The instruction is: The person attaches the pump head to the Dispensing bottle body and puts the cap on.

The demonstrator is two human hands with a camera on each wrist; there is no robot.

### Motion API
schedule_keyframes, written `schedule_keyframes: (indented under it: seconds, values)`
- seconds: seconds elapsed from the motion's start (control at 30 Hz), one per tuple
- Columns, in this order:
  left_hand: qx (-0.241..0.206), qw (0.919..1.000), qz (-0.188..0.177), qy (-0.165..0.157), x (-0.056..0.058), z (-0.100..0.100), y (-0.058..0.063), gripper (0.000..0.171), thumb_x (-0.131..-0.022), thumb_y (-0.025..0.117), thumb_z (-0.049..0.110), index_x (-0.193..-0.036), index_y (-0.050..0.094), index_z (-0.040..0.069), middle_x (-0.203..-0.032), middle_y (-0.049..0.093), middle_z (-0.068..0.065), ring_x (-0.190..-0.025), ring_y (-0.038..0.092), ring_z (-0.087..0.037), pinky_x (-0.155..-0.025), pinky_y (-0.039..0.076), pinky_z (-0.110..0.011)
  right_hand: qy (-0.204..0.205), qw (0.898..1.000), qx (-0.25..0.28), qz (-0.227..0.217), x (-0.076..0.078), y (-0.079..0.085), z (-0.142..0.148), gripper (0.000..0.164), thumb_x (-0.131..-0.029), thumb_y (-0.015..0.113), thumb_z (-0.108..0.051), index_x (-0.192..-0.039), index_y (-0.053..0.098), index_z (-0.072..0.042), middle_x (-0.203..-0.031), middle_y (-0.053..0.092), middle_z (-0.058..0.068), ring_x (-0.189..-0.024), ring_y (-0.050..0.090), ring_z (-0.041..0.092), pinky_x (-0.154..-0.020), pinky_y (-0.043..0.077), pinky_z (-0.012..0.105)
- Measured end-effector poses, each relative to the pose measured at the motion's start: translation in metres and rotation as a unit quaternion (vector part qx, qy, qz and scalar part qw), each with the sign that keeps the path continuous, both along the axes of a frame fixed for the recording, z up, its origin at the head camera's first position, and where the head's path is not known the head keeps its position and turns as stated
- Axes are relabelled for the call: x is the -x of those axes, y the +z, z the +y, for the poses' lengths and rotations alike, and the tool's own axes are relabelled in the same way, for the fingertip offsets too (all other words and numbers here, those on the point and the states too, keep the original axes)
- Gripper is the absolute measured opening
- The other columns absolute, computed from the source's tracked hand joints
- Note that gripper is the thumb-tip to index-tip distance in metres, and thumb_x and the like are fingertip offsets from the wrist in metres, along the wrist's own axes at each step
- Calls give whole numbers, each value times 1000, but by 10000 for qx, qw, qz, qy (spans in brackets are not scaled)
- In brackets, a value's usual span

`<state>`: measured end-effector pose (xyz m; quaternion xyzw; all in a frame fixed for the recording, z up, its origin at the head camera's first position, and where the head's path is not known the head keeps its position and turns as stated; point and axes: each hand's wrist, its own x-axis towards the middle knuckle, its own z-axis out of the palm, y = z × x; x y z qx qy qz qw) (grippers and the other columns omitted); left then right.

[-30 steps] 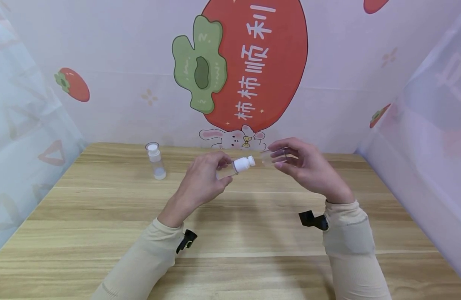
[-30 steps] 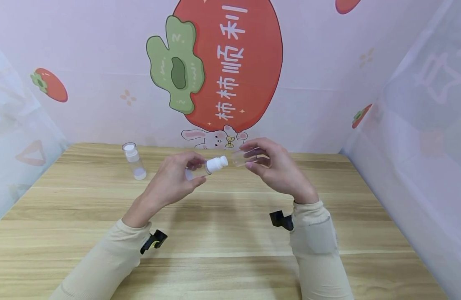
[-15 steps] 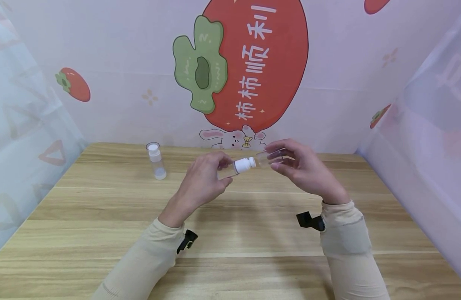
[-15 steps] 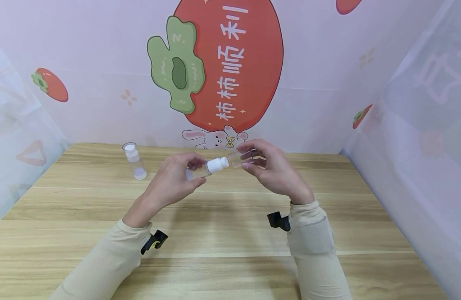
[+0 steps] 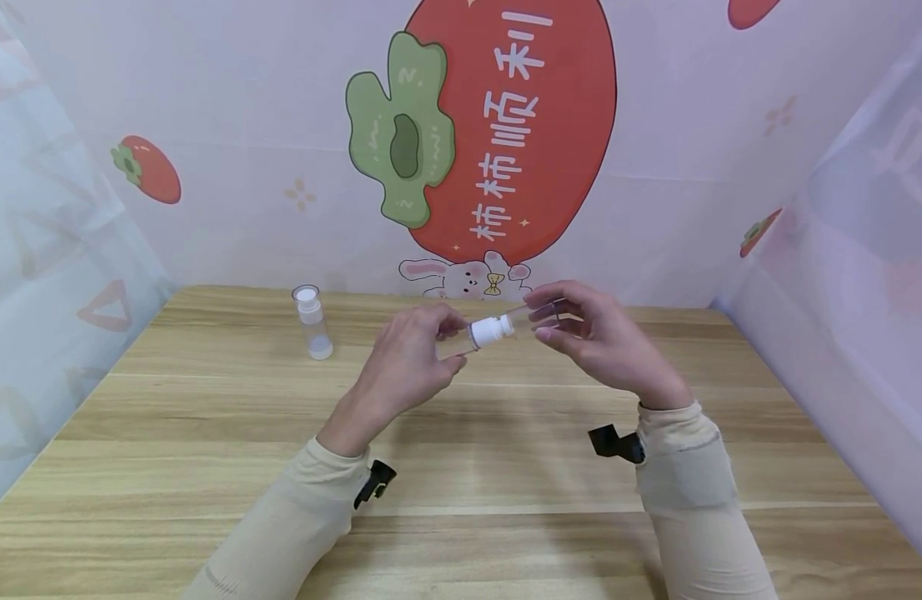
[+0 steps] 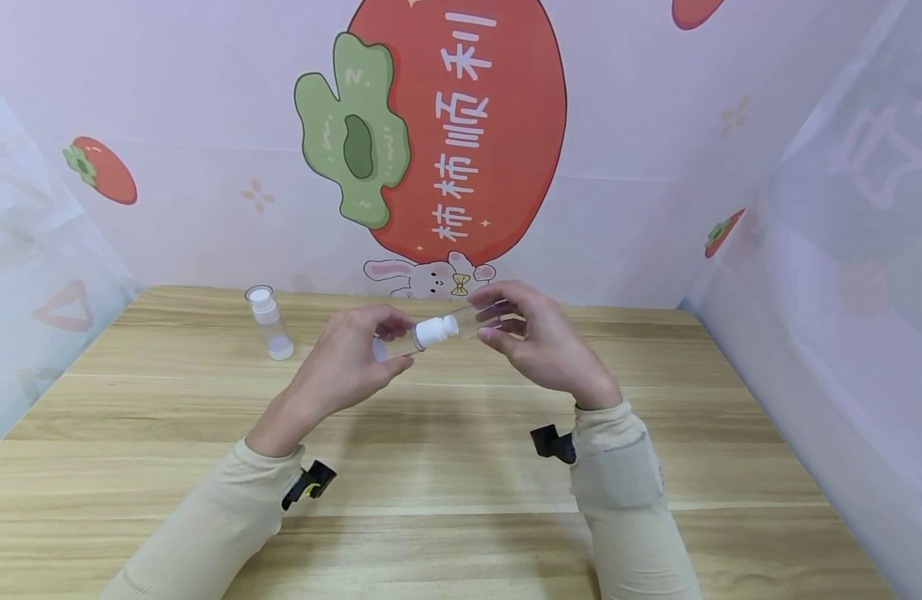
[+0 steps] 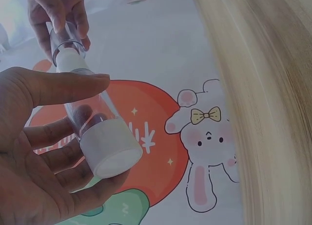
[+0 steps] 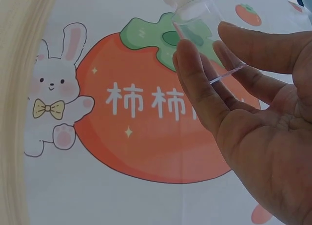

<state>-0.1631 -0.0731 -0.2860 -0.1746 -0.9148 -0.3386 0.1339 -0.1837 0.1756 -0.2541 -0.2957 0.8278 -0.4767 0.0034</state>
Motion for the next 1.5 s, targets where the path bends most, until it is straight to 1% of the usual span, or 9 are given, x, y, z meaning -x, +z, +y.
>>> schedule_keyframes:
  seconds: [0.1,0.37,0.53,0.6,0.7,0.83,1.1,1.27,1.5]
  values:
    - [-14,10000,2,-20,0,0,0,35,-77,87,6,-110,74,5,-104,74,-8,-93,67,-24,-86,53,-44,24,10000,13,14,0,-1,-1,37,-93,66,9,-128,60,0,-127,62,9,-109,64,26,-91,55,29]
    - [-81,9999,-3,-74,0,1,0,35,-76,87,4,-109,74,4,-104,75,-8,-94,69,-24,-86,53,-43,87,9999,68,12,1,-3,-3,37,-92,67,9,-127,60,0,-125,63,10,-109,64,28,-91,55,29]
    - [-101,9999,-39,-79,0,1,0,36,-76,87,5,-110,73,4,-105,75,-8,-95,69,-25,-87,53,-44,133,9999,95,-4,1,-3,-5,36,-92,67,9,-127,60,1,-125,63,10,-109,64,27,-91,55,29]
    - [-98,9999,-37,-80,0,1,0,36,-77,87,5,-110,73,4,-105,75,-8,-95,69,-25,-87,53,-44,155,9998,125,1,1,-4,-6,36,-92,67,10,-127,60,1,-124,63,11,-109,65,29,-91,55,30]
    - [-105,9999,-33,-85,0,1,0,35,-77,87,5,-109,73,4,-105,75,-8,-96,69,-26,-87,53,-44,188,9997,147,25,1,-5,-6,36,-92,67,10,-126,60,2,-125,62,16,-110,64,32,-92,55,29]
    - [-93,9999,-37,-85,0,1,0,35,-77,87,6,-109,73,5,-104,75,-8,-96,70,-27,-86,53,-44,218,9996,155,39,2,-6,-7,36,-92,67,9,-126,60,2,-125,62,20,-110,64,32,-92,55,29]
    - [-41,10000,-21,-54,-1,2,1,35,-77,87,7,-109,73,6,-104,74,-7,-95,70,-25,-87,54,-43,247,9996,124,66,1,-6,-10,35,-92,67,9,-126,60,4,-122,64,12,-109,64,27,-92,55,30]
    - [-39,10000,-8,-69,-1,2,1,35,-77,87,7,-109,73,5,-104,74,-7,-96,70,-25,-87,54,-44,228,9996,77,142,1,-7,-12,35,-91,68,9,-126,61,3,-121,64,11,-108,65,28,-92,55,29]
    - [-34,9999,29,-107,-1,3,1,34,-77,87,6,-108,73,5,-102,74,-7,-94,69,-26,-86,54,-43,249,9995,106,181,1,-9,-14,35,-91,68,9,-125,61,5,-119,64,12,-106,65,29,-91,55,30]
